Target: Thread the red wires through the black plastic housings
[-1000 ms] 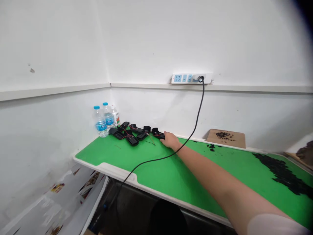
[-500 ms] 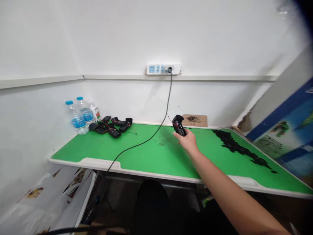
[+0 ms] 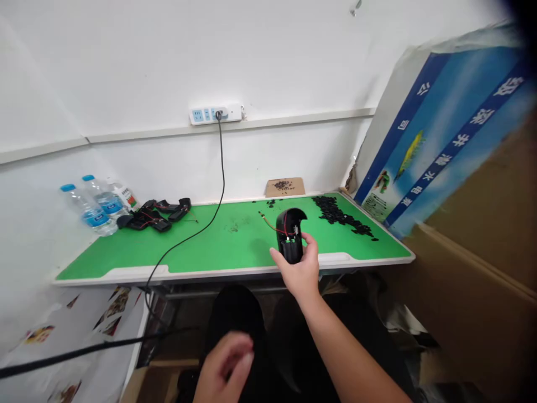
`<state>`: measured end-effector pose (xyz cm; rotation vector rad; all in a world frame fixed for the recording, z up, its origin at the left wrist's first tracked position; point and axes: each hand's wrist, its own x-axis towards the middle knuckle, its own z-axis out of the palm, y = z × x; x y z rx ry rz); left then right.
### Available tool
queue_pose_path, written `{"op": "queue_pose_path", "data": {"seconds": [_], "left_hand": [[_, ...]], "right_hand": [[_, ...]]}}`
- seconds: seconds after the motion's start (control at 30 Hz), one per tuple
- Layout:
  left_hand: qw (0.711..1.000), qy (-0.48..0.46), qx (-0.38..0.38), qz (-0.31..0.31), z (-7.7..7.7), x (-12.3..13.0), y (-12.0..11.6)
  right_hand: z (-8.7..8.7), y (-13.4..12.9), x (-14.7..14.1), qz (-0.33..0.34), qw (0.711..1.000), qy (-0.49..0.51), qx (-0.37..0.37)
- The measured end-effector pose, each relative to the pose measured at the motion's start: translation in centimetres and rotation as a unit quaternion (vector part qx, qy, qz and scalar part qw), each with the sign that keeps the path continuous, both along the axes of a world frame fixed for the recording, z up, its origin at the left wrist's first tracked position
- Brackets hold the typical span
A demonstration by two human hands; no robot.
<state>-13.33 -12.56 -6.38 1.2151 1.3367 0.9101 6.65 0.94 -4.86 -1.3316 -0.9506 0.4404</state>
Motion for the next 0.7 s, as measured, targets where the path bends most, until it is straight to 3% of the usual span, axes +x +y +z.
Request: {"op": "queue_pose_path", "data": {"seconds": [0.07,0.17,0.3,0.47,0.6,0.7], "left_hand": [[0.990,-0.117,0.057,0.046,1.1,3.6,2.6],[0.964,-0.221,0.134,0.060,3.4,8.1,6.4],[0.948,-0.272,0.163,0.034,5.2,11.0,9.4],[0.952,-0.256,0.166,0.034,5.0,10.6,10.5],[0.942,-0.299,0.138,0.067,5.3,8.9,10.0],[0.943,-0.314,0.095,0.058,5.9,8.0,9.0]], "right_hand": [[0.2,-1.9,-0.7,0.019,1.000,-0.020,-0.015],[0.2,-4.1,-1.3,0.064,0.997,-0.031,-0.022],[-0.2,-5.5,-1.3,0.122,0.992,-0.017,0.002],[-0.3,-6.0,-0.6,0.205,0.978,-0.029,0.013],[0.0,-7.1,-0.1,0.356,0.934,0.017,0.025],[-0.3,-8.1,-0.4,0.399,0.914,0.062,0.041]]}}
